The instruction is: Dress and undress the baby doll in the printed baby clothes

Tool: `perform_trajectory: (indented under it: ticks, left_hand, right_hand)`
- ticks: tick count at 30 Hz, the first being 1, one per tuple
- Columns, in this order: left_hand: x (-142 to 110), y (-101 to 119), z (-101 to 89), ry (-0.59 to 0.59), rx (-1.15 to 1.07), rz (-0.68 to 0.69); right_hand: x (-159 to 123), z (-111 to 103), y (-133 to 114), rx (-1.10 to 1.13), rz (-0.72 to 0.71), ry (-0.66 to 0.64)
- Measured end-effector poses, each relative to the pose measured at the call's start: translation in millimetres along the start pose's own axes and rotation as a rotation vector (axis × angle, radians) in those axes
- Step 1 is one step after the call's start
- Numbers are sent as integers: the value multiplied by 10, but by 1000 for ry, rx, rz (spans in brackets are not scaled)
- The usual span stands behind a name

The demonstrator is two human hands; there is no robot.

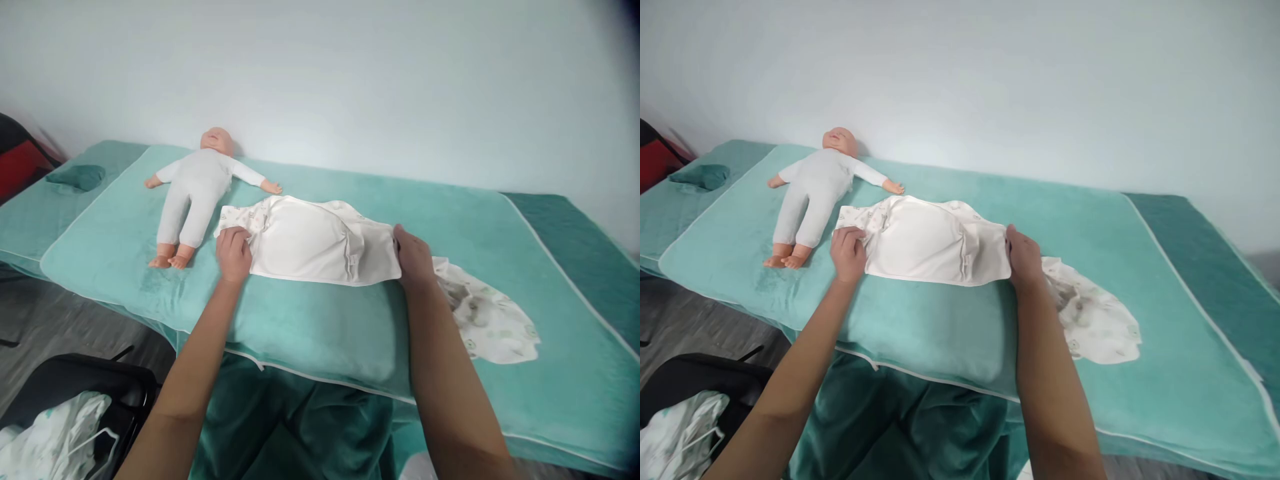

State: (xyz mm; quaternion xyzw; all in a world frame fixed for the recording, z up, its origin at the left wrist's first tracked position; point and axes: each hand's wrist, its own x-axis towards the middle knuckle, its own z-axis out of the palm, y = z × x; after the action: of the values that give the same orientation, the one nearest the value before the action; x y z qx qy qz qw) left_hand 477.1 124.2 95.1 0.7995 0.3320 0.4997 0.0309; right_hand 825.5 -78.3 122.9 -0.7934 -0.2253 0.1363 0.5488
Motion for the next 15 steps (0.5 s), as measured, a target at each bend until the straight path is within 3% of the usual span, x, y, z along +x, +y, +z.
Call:
perform_trajectory:
  ticks: [5, 9, 12, 15]
  left_hand:
    - [-109, 299, -37, -109, 82, 157]
    - [-278, 689, -76, -270, 74, 358]
    - [-327, 904, -95, -287, 85, 321]
    - [-316, 1117, -66, -415, 60, 281]
  right_hand:
    - [131, -52, 165, -327, -200, 144]
    - [126, -67, 274, -602, -203, 93]
    - [141, -100, 289, -536, -116, 64]
    - [305, -129, 255, -353, -106, 191]
